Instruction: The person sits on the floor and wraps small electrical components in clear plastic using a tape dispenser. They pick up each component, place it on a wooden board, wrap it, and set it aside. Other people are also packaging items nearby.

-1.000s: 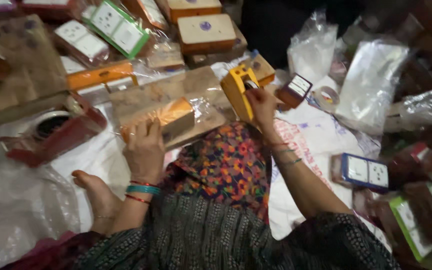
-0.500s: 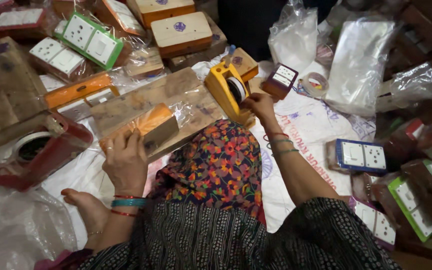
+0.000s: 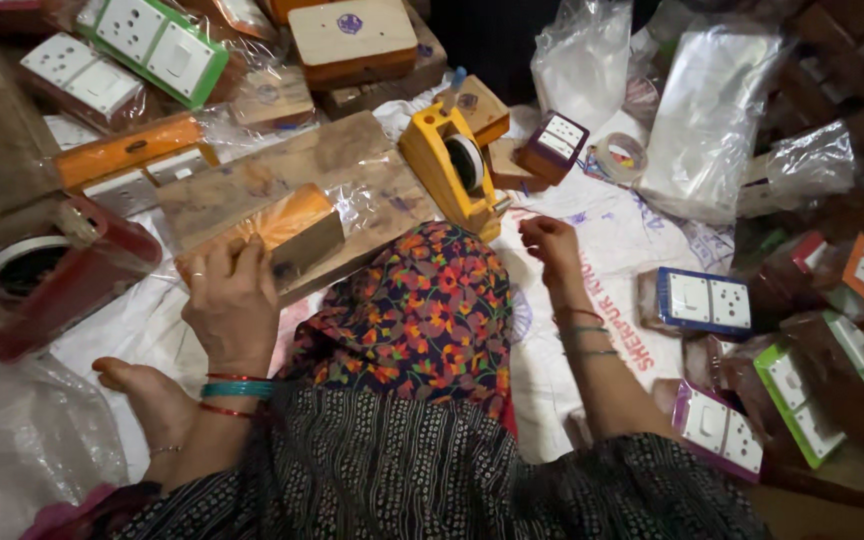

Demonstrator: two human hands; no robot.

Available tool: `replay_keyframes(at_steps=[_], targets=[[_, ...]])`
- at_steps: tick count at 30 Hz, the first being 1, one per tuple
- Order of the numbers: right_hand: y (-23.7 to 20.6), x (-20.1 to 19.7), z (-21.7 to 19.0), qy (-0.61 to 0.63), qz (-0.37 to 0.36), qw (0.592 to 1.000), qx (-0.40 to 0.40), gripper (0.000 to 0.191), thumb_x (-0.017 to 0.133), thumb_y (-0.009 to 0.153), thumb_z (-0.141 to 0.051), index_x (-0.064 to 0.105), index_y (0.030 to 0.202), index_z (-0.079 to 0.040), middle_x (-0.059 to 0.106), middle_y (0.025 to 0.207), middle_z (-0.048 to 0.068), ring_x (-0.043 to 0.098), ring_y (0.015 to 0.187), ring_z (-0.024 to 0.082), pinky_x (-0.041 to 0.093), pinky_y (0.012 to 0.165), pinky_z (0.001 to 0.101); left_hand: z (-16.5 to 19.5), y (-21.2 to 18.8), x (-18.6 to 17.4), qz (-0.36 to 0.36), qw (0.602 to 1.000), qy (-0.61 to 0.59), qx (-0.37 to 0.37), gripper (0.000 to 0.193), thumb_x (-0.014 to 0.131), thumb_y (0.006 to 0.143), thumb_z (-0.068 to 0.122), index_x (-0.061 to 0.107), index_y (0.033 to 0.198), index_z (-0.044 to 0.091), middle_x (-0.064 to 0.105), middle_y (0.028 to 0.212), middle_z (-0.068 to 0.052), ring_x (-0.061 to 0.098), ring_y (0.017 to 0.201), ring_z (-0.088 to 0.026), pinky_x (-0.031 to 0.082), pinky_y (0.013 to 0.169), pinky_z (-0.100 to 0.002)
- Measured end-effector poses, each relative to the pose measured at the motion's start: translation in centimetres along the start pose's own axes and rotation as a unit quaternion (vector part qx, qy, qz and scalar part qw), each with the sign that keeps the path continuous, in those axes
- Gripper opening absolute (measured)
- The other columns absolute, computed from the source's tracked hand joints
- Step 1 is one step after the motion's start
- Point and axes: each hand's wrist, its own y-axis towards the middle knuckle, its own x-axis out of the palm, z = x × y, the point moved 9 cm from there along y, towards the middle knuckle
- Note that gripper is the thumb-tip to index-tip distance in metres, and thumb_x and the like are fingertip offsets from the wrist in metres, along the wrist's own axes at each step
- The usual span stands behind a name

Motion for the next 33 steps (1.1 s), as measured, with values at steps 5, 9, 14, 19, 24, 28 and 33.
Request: replay_keyframes(at_steps=[5,9,14,19,24,28,33], targets=[[-0.6,6.5,3.8,0.209,-0.105,0.97,0.069,0.009,0.074,0.092,-0.012,0.071,0.091,-0.003,0.063,0.078,0.002,0.057,0.066,0.012,0.046,0.059,0.0272,0.3,0.0,-0.3,-0.007,1.0,-0.002,-0.002,0.018,0.079,0.095,0.019,0.076,0.111,0.012,0.066,0.109,-0.004,0.062,0.104,-0.028,0.055,0.082,-0.041],[-3.9,7.5,6.4,0.27,-0.037,0.955,0.116,0.013,0.074,0.093,-0.015,0.068,0.092,-0.003,0.06,0.074,0.0,0.054,0.064,0.011,0.043,0.055,0.0276,1.1,0.6,-1.0,0.036,0.999,0.009,0.032,0.015,0.078,0.09,0.018,0.075,0.104,0.013,0.066,0.107,-0.002,0.063,0.104,-0.026,0.055,0.093,-0.046],[-6.1,7.5,-4.6,0.223,0.078,0.971,-0.029,0.018,0.073,0.095,-0.019,0.065,0.092,-0.004,0.055,0.069,-0.002,0.051,0.06,0.01,0.038,0.05,0.0281,0.3,0.6,-0.7,0.023,0.999,-0.029,-0.006,0.015,0.076,0.092,0.019,0.075,0.105,0.012,0.067,0.107,-0.005,0.063,0.102,-0.029,0.055,0.085,-0.042],[-10.9,19.7,-15.7,0.101,-0.125,0.967,-0.199,0.02,0.074,0.092,-0.012,0.074,0.104,0.004,0.071,0.086,0.001,0.062,0.076,0.008,0.05,0.071,0.0228,0.2,0.8,-0.3,0.029,0.999,-0.025,-0.018,0.017,0.073,0.094,0.02,0.076,0.109,0.012,0.066,0.104,-0.005,0.063,0.103,-0.03,0.054,0.084,-0.042],[-13.4,31.2,-15.6,-0.052,-0.223,0.95,-0.212,0.02,0.074,0.091,-0.016,0.079,0.099,0.002,0.075,0.082,0.004,0.065,0.071,0.009,0.051,0.064,0.0234,0.1,1.1,0.5,-0.013,0.999,-0.024,-0.042,0.017,0.071,0.092,0.021,0.072,0.106,0.013,0.066,0.101,-0.004,0.063,0.101,-0.028,0.054,0.082,-0.045],[-12.0,34.5,-15.0,-0.152,-0.203,0.943,-0.213,0.021,0.075,0.089,-0.019,0.081,0.092,0.001,0.077,0.076,0.008,0.068,0.065,0.011,0.053,0.06,0.0271,0.3,1.2,-0.8,0.067,0.997,-0.007,-0.041,0.036,0.069,0.081,0.022,0.069,0.115,0.011,0.066,0.098,-0.004,0.062,0.096,-0.026,0.053,0.086,-0.051],[-12.2,34.9,-16.1,-0.404,-0.142,0.855,-0.292,0.024,0.079,0.078,-0.025,0.072,0.086,-0.003,0.074,0.076,0.018,0.072,0.07,0.029,0.055,0.063,0.0393,0.1,1.4,0.0,0.022,0.998,-0.038,-0.052,0.042,0.066,0.088,0.013,0.066,0.13,0.008,0.066,0.1,-0.005,0.061,0.098,-0.028,0.054,0.08,-0.042]])
